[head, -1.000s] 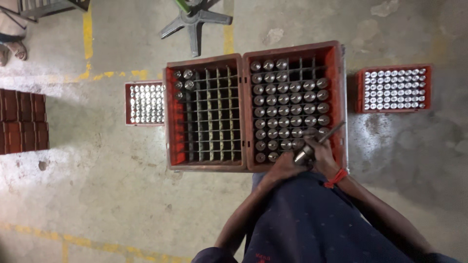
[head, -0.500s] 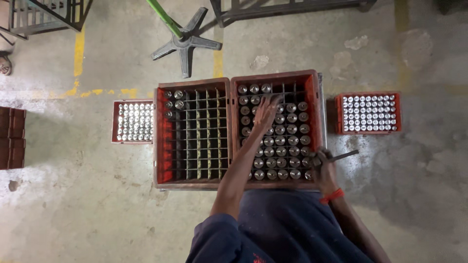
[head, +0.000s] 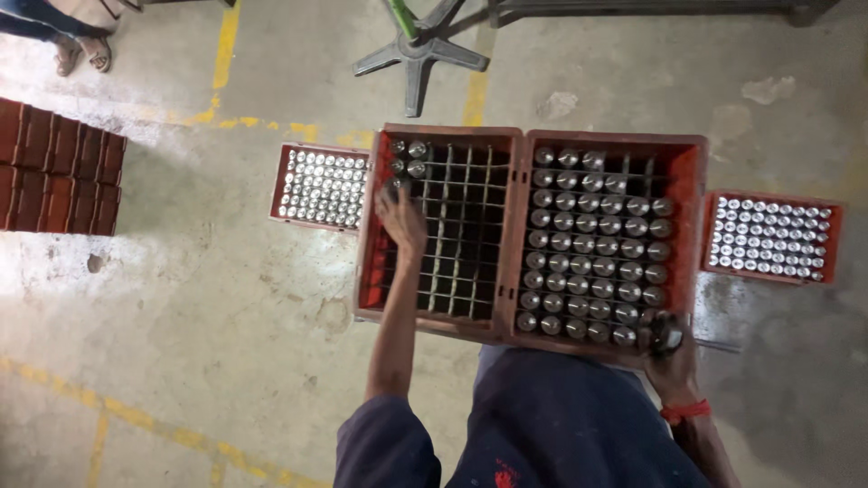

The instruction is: The person repeatedly picks up small metal caps from a red tray and places them into a grid-like tray. They continue this process, filling the grid tray with the metal caps.

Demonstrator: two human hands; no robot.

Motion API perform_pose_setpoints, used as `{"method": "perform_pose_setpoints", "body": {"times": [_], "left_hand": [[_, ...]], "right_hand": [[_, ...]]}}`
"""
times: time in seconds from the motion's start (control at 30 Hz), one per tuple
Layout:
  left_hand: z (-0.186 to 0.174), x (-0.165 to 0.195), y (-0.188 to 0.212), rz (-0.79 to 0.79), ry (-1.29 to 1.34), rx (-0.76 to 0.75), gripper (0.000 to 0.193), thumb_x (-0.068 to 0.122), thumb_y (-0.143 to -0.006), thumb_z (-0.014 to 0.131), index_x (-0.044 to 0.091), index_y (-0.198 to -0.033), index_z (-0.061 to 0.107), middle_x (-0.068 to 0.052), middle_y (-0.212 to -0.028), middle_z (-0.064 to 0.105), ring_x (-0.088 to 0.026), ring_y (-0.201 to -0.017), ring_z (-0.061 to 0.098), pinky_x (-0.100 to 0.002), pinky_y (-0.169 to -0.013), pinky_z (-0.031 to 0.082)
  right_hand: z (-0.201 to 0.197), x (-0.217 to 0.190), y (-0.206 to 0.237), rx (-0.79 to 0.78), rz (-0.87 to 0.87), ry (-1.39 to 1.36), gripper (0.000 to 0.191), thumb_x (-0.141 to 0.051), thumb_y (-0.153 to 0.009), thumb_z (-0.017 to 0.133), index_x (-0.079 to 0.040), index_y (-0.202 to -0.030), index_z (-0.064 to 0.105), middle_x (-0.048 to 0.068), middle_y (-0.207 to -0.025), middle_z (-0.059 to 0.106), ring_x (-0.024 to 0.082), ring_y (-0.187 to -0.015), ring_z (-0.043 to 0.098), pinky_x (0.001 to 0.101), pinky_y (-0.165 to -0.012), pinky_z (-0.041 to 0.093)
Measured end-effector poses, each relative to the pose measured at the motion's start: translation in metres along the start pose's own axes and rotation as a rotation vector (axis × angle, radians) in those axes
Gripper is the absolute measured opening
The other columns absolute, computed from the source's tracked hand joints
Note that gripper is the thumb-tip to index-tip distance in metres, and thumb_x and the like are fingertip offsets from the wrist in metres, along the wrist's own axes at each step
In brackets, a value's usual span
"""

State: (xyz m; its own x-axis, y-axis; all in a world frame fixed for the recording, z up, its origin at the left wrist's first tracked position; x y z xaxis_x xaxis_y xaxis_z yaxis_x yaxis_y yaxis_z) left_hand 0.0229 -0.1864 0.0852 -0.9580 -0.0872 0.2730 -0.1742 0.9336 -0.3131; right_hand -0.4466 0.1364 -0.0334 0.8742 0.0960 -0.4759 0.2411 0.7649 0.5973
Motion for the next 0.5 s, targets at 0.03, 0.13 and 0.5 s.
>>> {"method": "perform_pose_setpoints", "body": {"times": [0.03,0.13,0.5], "left_hand": [[-0.008,-0.016,-0.010,0.008,-0.018,0.035,0.053,0.025,-0.084,0.076,0.012,-0.135,0.064,-0.026,-0.147,0.047,-0.046,-0.139,0.042,-0.056,-0.114,0.036],[-0.013,-0.037,-0.030,0.021,-0.035,0.073,0.060,0.033,-0.082,0.081,0.007,-0.134,0.064,-0.034,-0.153,0.036,-0.051,-0.141,0.032,-0.061,-0.112,0.029],[-0.065,-0.039,-0.017,0.129,0.589,0.033,0.049,0.034,-0.078,0.093,0.005,-0.113,0.074,-0.015,-0.131,0.067,-0.032,-0.125,0.063,-0.045,-0.106,0.056]], "right_hand": [[0.006,0.005,-0.001,-0.044,-0.021,0.113,0.026,-0.043,-0.112,0.063,-0.017,-0.117,0.062,0.000,-0.103,0.068,0.018,-0.085,0.065,0.0315,-0.066,0.056],[0.022,0.025,-0.005,-0.096,-0.090,0.573,0.037,-0.045,-0.107,0.054,-0.012,-0.117,0.066,0.000,-0.102,0.068,0.014,-0.088,0.064,0.0282,-0.067,0.054],[0.021,0.052,0.001,0.031,-0.037,0.491,0.024,-0.026,-0.110,0.055,-0.003,-0.110,0.063,0.009,-0.102,0.068,0.023,-0.092,0.069,0.0414,-0.075,0.062]]}}
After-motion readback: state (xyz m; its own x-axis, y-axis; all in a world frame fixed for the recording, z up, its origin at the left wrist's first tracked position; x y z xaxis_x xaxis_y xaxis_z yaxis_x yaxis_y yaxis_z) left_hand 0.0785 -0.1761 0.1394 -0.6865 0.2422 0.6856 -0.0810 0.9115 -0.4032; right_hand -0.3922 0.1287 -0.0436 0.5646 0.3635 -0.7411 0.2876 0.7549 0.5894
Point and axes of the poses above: each hand's wrist, its own y-axis away from the middle knuckle, its own z-axis out of the palm, x = y × z, the point moved 9 cm from there along -y, towards the middle knuckle
